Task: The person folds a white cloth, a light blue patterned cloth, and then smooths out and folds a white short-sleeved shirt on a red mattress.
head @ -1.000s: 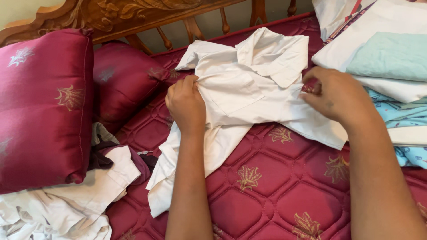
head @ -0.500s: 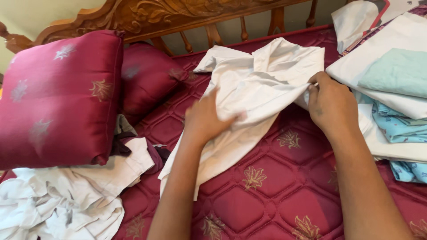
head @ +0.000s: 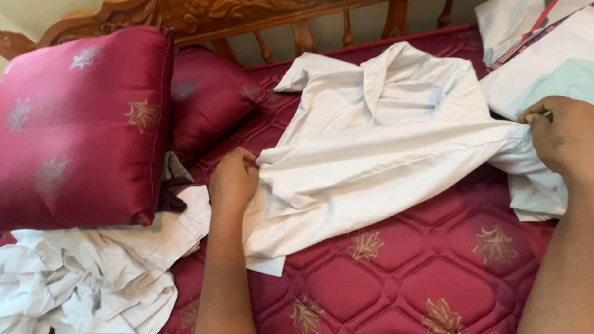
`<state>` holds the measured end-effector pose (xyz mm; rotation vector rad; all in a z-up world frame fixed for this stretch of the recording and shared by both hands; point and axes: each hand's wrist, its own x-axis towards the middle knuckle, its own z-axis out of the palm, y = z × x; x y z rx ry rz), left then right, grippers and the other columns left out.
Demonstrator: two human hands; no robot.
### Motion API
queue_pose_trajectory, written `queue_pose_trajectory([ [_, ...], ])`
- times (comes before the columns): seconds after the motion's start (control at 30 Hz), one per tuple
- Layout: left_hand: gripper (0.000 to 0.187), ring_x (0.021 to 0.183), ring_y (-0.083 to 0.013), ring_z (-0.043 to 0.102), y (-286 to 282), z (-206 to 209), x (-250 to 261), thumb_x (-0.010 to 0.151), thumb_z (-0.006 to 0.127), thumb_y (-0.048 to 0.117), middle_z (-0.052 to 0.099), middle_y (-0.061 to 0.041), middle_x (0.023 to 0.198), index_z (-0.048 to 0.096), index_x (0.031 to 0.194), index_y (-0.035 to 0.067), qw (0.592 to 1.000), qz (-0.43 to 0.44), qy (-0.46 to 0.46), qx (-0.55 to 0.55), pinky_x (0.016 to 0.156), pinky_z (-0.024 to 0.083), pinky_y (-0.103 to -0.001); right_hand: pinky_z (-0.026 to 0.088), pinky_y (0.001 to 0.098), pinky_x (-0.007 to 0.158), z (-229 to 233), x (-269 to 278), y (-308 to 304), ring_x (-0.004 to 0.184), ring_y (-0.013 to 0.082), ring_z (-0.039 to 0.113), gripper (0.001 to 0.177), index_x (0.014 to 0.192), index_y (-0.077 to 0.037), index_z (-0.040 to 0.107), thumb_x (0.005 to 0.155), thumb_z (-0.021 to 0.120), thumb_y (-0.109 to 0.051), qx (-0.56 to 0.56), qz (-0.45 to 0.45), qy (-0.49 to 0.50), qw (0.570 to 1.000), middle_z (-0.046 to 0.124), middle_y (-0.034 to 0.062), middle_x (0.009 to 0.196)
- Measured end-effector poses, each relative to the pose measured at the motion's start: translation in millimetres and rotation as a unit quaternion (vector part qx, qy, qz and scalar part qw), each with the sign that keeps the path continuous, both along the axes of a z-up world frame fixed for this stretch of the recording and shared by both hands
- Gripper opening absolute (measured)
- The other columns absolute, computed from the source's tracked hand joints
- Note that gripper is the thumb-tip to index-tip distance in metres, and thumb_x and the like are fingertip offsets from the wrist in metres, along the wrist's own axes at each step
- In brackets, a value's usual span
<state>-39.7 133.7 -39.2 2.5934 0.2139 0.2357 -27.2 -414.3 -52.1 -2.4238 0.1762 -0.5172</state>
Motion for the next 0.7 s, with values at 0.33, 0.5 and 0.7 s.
queue_pose_trajectory([
  [0.33, 0.034, 0.115, -0.0428, 0.064, -71, -30, 39, 0.089, 0.066, 0.014, 0.064, -0.023, 0.129, 0.065, 0.121, 0.005, 0.987, -0.077, 0.025, 0.142, 0.098, 0.052, -0.049, 0.058, 0.0434, 0.086, 59, -18, 49, 0.098, 0.0345, 0.077, 0.067, 0.125, -0.012, 0.077, 0.069, 0.093, -0.044, -0.095, 0.023, 0.29, 0.952, 0.078, 0.0216, 0.112],
  [0.5, 0.052, 0.115, -0.0401, 0.065, -114, 29, 91, 0.098, 0.057, -0.006, 0.053, -0.02, 0.139, 0.054, 0.146, 0.011, 0.96, -0.15, -0.182, 0.151, 0.094, 0.055, -0.049, 0.054, 0.042, 0.096, 43, -11, 31, 0.116, 0.0313, 0.07, 0.066, 0.125, -0.014, 0.076, 0.066, 0.092, -0.038, -0.082, 0.097, 0.246, 0.961, 0.075, 0.0156, 0.127],
  [0.7, 0.082, 0.137, -0.0471, 0.05, -80, 14, 90, 0.085, 0.066, -0.01, 0.042, -0.026, 0.154, 0.031, 0.158, -0.002, 0.934, -0.133, -0.331, -0.021, 0.112, 0.045, -0.047, 0.056, 0.0441, 0.091, 46, -10, 37, 0.114, 0.0324, 0.071, 0.072, 0.132, -0.017, 0.071, 0.066, 0.092, -0.036, -0.074, 0.085, 0.249, 0.962, 0.071, 0.0153, 0.132],
])
